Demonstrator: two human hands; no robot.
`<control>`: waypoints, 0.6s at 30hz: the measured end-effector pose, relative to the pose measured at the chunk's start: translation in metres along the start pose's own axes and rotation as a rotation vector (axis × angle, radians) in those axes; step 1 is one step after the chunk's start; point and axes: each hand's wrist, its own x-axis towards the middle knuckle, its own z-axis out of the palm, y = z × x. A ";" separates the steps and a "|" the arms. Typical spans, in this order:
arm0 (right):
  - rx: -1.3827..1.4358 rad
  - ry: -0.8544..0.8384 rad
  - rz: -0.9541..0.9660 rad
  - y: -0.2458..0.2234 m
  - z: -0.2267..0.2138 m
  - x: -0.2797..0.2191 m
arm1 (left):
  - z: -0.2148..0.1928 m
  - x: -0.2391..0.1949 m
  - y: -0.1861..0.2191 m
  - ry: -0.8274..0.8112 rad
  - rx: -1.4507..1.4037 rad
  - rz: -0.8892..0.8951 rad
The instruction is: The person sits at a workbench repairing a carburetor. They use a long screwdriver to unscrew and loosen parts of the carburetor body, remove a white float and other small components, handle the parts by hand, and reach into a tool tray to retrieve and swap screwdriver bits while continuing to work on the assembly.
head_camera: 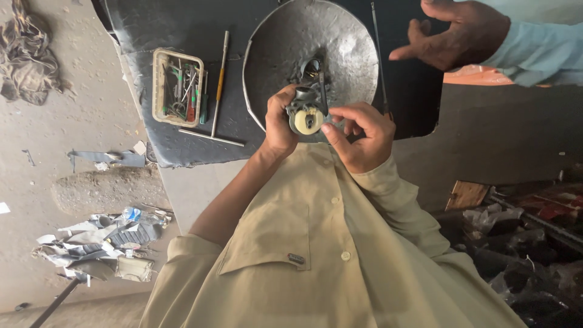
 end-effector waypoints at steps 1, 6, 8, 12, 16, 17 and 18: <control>-0.015 -0.003 -0.008 -0.003 0.001 0.001 | 0.001 -0.002 0.002 0.001 -0.011 0.008; 0.124 -0.067 0.145 0.003 0.011 -0.002 | 0.000 -0.004 0.002 0.039 -0.088 0.012; 0.257 -0.096 0.227 0.009 0.013 -0.004 | -0.001 -0.002 -0.002 0.102 -0.172 -0.070; 0.346 -0.064 0.290 0.021 0.016 -0.003 | -0.004 0.002 -0.010 0.136 -0.245 -0.144; 0.415 -0.054 0.335 0.029 0.018 -0.002 | -0.004 0.000 -0.013 0.143 -0.229 -0.162; 0.414 -0.053 0.348 0.030 0.018 -0.002 | -0.004 0.001 -0.013 0.150 -0.228 -0.165; 0.413 -0.050 0.359 0.031 0.019 -0.002 | -0.003 0.001 -0.013 0.157 -0.228 -0.169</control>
